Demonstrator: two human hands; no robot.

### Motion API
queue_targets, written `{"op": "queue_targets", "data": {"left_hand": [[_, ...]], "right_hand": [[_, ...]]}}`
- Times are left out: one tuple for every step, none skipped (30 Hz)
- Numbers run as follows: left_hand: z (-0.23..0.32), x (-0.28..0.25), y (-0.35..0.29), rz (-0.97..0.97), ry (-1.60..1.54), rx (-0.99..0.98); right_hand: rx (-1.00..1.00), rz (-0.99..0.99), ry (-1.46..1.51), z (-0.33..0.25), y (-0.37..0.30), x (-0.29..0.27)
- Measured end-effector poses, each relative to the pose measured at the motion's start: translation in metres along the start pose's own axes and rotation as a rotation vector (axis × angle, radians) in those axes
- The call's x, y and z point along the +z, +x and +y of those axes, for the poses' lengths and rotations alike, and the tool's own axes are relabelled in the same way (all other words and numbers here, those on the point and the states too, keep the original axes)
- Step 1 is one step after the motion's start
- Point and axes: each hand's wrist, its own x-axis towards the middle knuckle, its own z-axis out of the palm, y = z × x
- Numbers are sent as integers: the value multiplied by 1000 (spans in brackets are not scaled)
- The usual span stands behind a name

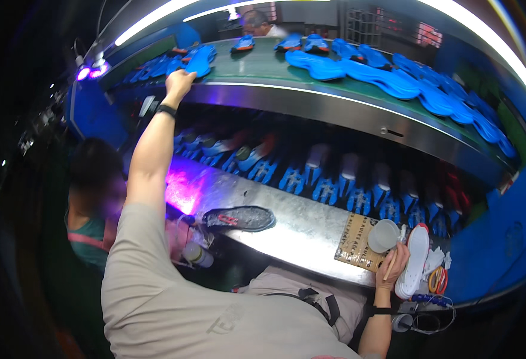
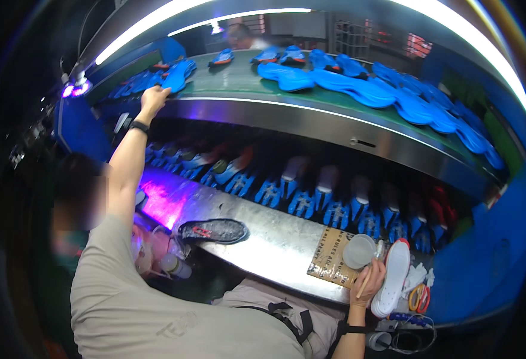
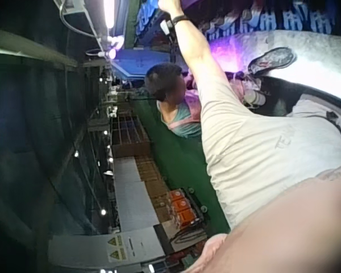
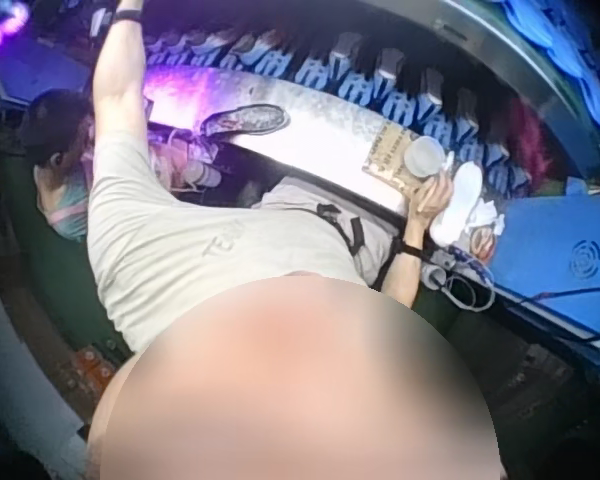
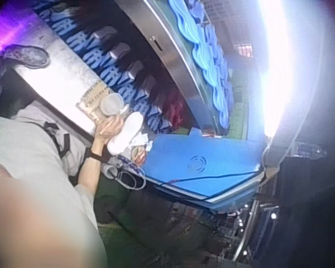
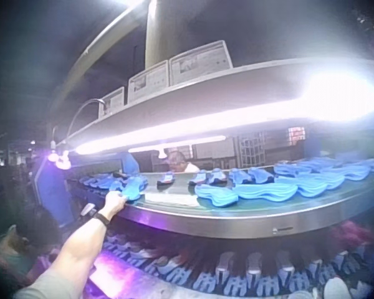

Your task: Apply adhesive to blue shoe soles using a brush in a manufacturing line.

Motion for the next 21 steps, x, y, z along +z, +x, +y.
{"op": "queue_targets", "data": {"left_hand": [[3, -2, -4, 36, -39, 21], [7, -3, -11, 50, -79, 34], [12, -4, -17, 94, 0, 44], [18, -5, -21, 144, 67, 77], [22, -6, -26, 68, -136, -6], [26, -4, -31, -18, -361, -33], [31, -7, -29, -113, -429, -127], [33, -9, -28, -199, -502, -173], [35, -7, -30, -123, -511, -206], [36, -8, -31, -87, -629, -240], [41, -6, -35, -35, -634, -188], [43, -8, -42, 13, -593, -221], [49, -9, -51, 100, -470, -141], [55, -12, -64, 167, -331, -100], [62, -17, -80, 385, -73, 131], [70, -23, -100, 543, 206, 308], [78, -31, -121, 664, 186, 435], [88, -40, -142, 751, 216, 515], [96, -48, -165, 756, 104, 493], [104, -55, -186, 781, 38, 510], [114, -58, -206, 797, -142, 477]], "right_hand": [[-26, 10, -4, 1, 0, 1], [-31, 20, -9, 2, 1, 1], [-43, 31, -24, 2, 1, 1], [-39, 31, -7, 2, 1, 1], [-56, 40, 19, 2, 1, 1], [-23, 24, 17, 1, 1, 1], [-35, 48, 20, 0, 1, 0], [-34, 48, 25, 0, 1, 1], [-25, 48, 23, 0, 3, 0], [-19, 53, 27, 0, 4, -1], [-25, 71, 26, -1, 5, -1], [-24, 86, 23, -3, 5, -1], [-30, 103, 13, -4, 8, -4], [-7, 95, -2, -7, 9, -6], [22, 90, 73, -9, 12, -11], [44, 103, 152, -11, 16, -19], [49, 112, 190, -15, 21, -26], [67, 139, 233, -19, 26, -32], [143, 145, 319, -25, 31, -36], [271, 135, 412, -29, 38, -41], [304, 49, 439, -29, 50, -48]]}}
